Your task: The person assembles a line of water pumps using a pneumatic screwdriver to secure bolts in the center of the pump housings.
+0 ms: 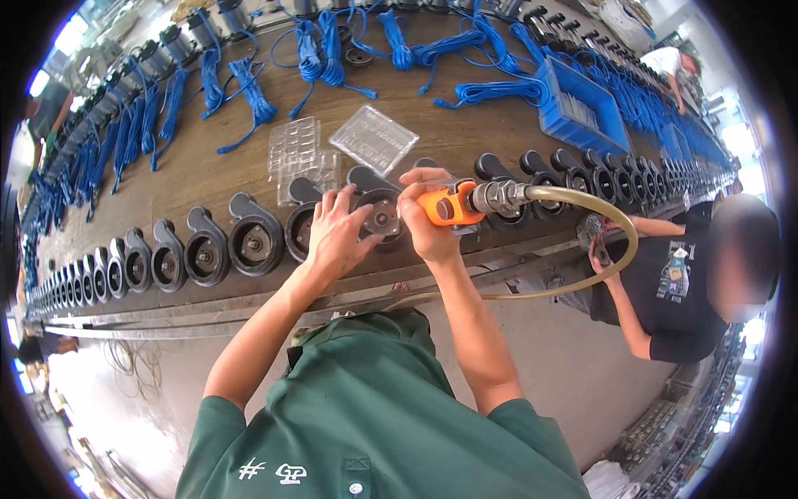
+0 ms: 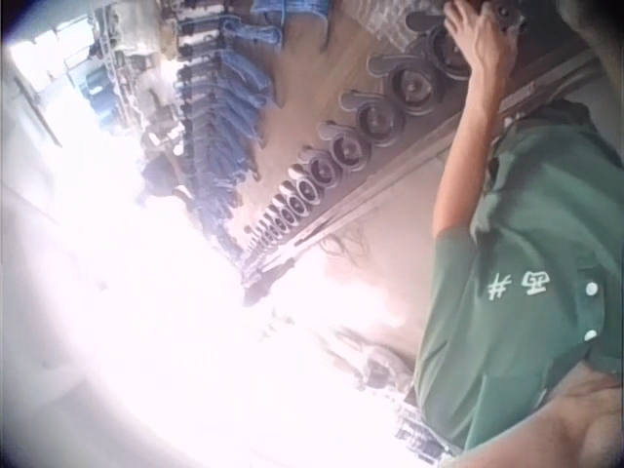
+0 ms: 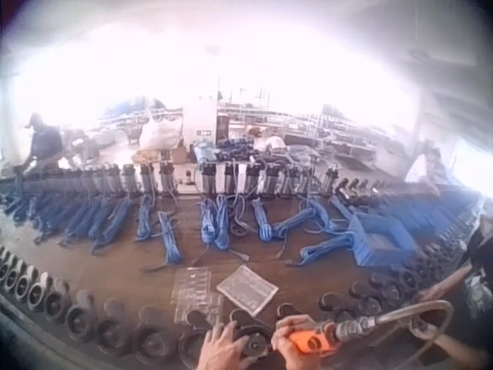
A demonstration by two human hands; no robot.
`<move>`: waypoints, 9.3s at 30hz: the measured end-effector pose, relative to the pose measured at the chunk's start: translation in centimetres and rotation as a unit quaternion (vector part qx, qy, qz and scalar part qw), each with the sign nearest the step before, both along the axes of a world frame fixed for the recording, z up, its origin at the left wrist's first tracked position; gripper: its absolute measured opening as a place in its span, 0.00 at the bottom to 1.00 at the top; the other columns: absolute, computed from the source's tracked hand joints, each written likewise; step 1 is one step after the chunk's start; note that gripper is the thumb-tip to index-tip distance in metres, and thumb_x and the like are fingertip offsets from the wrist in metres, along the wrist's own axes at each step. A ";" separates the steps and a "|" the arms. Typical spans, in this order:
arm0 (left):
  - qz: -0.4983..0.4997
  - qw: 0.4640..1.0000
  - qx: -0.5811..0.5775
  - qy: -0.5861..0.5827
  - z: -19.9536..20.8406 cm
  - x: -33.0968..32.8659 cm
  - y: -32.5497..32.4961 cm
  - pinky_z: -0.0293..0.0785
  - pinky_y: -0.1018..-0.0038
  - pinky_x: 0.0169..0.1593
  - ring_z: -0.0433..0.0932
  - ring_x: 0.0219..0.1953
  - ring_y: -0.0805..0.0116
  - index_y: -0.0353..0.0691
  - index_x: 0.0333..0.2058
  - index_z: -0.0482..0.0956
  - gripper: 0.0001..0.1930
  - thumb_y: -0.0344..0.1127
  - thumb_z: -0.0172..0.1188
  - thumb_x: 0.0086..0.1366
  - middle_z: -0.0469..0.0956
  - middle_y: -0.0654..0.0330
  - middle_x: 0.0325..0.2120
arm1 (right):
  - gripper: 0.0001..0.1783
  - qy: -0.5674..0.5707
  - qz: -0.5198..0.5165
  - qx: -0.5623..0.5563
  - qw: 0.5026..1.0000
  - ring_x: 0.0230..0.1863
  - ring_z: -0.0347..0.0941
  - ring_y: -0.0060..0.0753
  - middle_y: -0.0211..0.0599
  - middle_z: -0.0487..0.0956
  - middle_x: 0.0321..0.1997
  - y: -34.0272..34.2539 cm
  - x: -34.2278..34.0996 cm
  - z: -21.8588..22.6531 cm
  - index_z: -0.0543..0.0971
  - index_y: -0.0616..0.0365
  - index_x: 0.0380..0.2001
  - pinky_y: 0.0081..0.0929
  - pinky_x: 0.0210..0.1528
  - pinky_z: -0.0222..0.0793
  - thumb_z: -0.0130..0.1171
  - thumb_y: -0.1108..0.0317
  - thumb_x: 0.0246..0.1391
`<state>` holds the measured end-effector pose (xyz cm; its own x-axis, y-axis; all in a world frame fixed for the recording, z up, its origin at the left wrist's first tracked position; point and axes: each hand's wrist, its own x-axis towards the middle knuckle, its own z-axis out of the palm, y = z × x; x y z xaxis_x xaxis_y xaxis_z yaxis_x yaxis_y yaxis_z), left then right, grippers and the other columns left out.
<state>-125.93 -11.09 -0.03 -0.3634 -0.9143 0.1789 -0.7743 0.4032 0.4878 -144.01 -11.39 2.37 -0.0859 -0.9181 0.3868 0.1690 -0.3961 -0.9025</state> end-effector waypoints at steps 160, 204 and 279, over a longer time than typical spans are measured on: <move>0.107 0.987 0.047 -0.109 -2.1 -3.0 -1.3 0.48 0.37 0.65 0.74 0.48 0.50 0.43 0.27 0.86 0.14 0.43 0.74 0.42 0.82 0.54 0.30 | 0.11 0.031 0.119 0.057 0.991 0.26 0.67 0.22 0.31 0.70 0.26 -0.6 -0.3 -4.3 0.67 0.60 0.39 0.24 0.32 0.68 0.50 0.77 0.51; 0.331 0.707 0.446 0.437 -7.6 -5.7 3.3 0.71 0.68 0.29 0.75 0.27 0.65 0.26 0.31 0.71 0.19 0.42 0.56 0.60 0.74 0.50 0.25 | 0.11 0.025 0.122 0.044 0.991 0.23 0.66 0.25 0.34 0.70 0.24 -5.5 1.9 -4.1 0.68 0.62 0.39 0.25 0.32 0.68 0.47 0.79 0.50; 0.379 0.748 0.370 0.399 -7.0 -6.6 3.7 0.76 0.57 0.45 0.81 0.42 0.39 0.20 0.39 0.74 0.26 0.45 0.56 0.59 0.78 0.30 0.35 | 0.12 0.030 0.215 0.043 0.975 0.31 0.72 0.18 0.31 0.74 0.31 -2.1 4.6 -5.8 0.70 0.60 0.39 0.17 0.33 0.70 0.55 0.83 0.51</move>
